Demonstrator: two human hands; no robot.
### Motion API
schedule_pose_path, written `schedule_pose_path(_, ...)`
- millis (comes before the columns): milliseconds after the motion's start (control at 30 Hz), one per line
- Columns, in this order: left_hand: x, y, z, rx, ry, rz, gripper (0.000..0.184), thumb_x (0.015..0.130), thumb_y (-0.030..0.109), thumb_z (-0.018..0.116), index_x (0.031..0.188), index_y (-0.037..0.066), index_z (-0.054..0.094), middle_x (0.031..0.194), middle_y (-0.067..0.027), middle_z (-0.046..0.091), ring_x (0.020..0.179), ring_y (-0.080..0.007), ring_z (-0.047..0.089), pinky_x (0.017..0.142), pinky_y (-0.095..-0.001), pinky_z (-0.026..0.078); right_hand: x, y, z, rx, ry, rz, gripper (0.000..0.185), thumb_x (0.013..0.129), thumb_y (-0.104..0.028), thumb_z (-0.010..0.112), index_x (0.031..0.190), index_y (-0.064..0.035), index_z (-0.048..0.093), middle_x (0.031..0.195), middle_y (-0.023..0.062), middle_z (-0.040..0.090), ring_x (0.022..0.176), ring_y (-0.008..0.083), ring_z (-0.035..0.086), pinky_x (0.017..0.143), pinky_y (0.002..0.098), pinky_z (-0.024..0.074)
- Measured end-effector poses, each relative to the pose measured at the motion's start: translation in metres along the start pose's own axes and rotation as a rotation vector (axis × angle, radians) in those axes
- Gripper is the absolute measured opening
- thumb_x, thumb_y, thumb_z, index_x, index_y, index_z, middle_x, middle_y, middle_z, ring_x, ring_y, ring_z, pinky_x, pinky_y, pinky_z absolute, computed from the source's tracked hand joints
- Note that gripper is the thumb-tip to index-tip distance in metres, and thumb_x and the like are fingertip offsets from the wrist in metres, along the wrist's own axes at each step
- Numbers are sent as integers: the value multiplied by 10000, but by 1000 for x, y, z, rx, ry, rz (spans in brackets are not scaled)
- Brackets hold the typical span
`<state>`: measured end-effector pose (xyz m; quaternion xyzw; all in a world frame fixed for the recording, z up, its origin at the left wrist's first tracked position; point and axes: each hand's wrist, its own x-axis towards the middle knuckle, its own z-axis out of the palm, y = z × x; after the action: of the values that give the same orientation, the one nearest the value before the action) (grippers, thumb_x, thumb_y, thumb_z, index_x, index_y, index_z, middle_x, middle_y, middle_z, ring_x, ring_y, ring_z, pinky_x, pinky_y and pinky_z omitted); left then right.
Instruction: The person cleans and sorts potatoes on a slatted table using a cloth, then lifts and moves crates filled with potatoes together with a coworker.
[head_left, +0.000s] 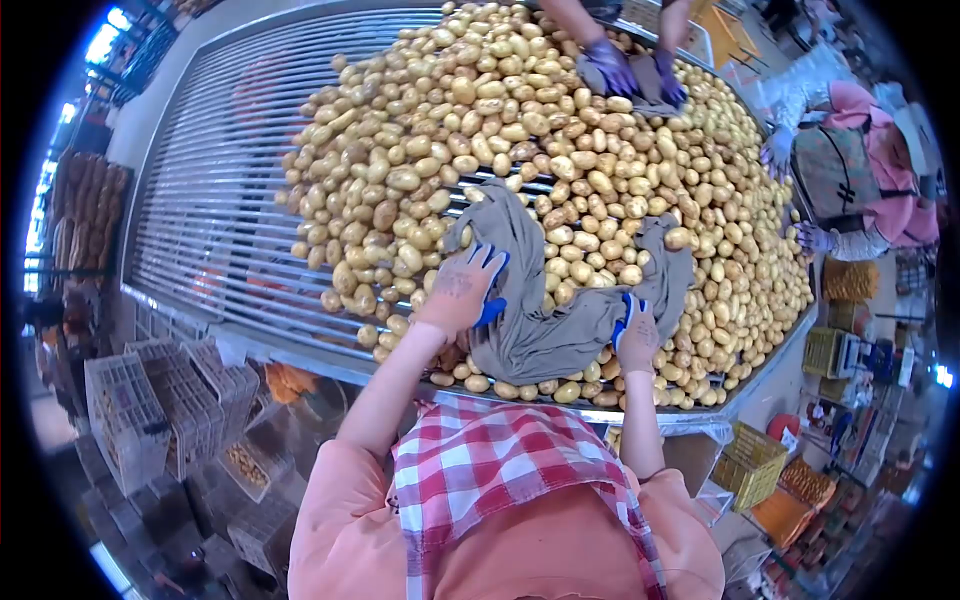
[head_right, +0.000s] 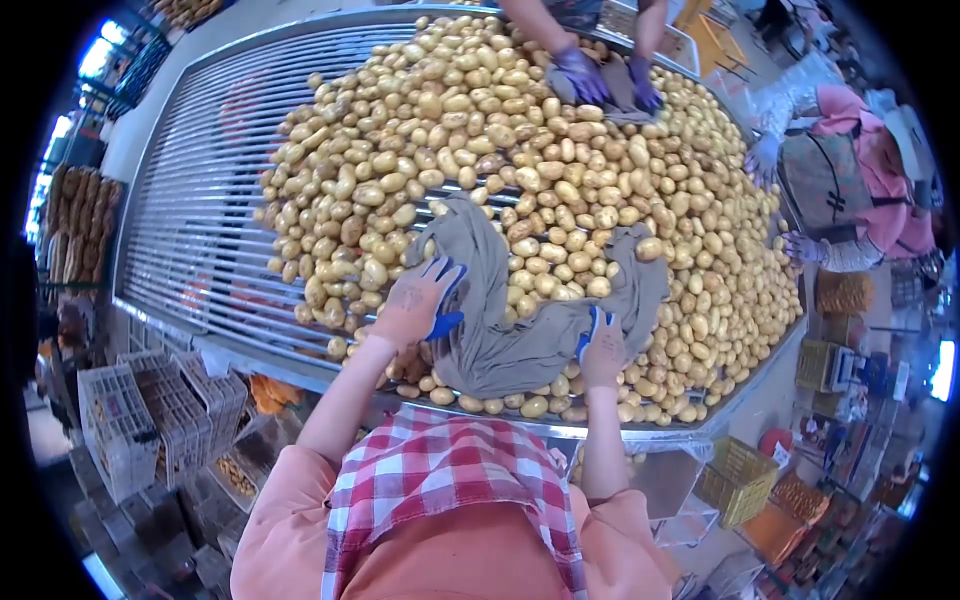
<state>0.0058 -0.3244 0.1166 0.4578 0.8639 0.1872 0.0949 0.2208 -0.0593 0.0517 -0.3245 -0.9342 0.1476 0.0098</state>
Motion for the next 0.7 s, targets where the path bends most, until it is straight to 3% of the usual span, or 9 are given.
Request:
schedule_pose_path(33, 10, -10, 17, 172, 41, 102, 520, 799, 351, 701, 1243, 103, 591, 1346, -201, 500, 1186, -401, 519, 991, -484, 417, -3, -1, 3, -5, 29, 7, 508, 771, -88, 652, 1267, -78, 544, 1168, 186, 542, 1075, 362, 567, 886, 421, 492)
schedule_pose_path(167, 48, -28, 72, 96, 115, 292, 353, 837, 230, 625, 1159, 87, 612, 1231, -174, 531, 1084, -371, 559, 918, -485, 422, -26, 16, 1, 67, 8, -80, 474, 826, -83, 589, 1294, -52, 520, 1249, 214, 531, 1156, 395, 518, 996, 433, 426)
schedule_pose_path(267, 46, -9, 48, 155, -305, 107, 297, 779, 118, 597, 1074, 104, 626, 1171, -146, 559, 1061, -326, 556, 885, -437, 442, -51, 24, -9, 115, -58, -86, 532, 828, -95, 611, 1344, -52, 491, 1354, 224, 493, 1254, 401, 452, 1071, 429, 365)
schedule_pose_path(400, -23, -1, 16, -31, -72, 147, 334, 748, 55, 581, 1077, 86, 626, 1157, -136, 571, 1028, -341, 568, 863, -438, 459, -52, 28, -29, 200, -290, -81, 652, 847, -225, 681, 1409, -30, 413, 1442, 215, 410, 1313, 387, 409, 1104, 417, 331)
schedule_pose_path(433, -47, -4, 8, -90, -22, 139, 340, 750, 53, 579, 1085, 85, 629, 1172, -142, 580, 1027, -346, 575, 865, -441, 462, -47, 25, -35, 235, -329, -31, 612, 856, -240, 679, 1378, -20, 446, 1405, 213, 462, 1278, 376, 455, 1076, 415, 366)
schedule_pose_path(533, -112, -21, -3, -184, -190, -267, 290, 807, 268, 649, 1007, 58, 666, 1029, -169, 656, 930, -358, 627, 800, -447, 487, -10, -14, -68, 406, -330, -38, 547, 871, -250, 669, 1333, -18, 492, 1321, 214, 541, 1209, 374, 520, 1010, 414, 423)
schedule_pose_path(600, -142, -24, -16, -243, -177, -421, 347, 818, 363, 671, 966, 49, 678, 954, -176, 676, 888, -363, 640, 769, -447, 493, 18, -63, -86, 366, -241, -190, 485, 885, -254, 658, 1289, -19, 527, 1216, 212, 602, 1126, 385, 568, 944, 415, 463)
schedule_pose_path(633, -152, -27, -20, -231, -199, -528, 402, 813, 428, 673, 936, 45, 681, 907, -175, 678, 873, -368, 641, 749, -449, 492, 31, -79, -80, 294, -107, -421, 463, 900, -260, 644, 1282, -25, 531, 1182, 217, 605, 1093, 391, 574, 924, 421, 465)
schedule_pose_path(700, -159, -28, -20, -220, -213, -642, 462, 808, 493, 675, 906, 41, 684, 859, -173, 679, 857, -374, 642, 730, -450, 491, 57, -123, -61, 363, -175, -541, 428, 906, -267, 633, 1255, -35, 548, 1170, 210, 609, 1091, 385, 569, 942, 427, 450)
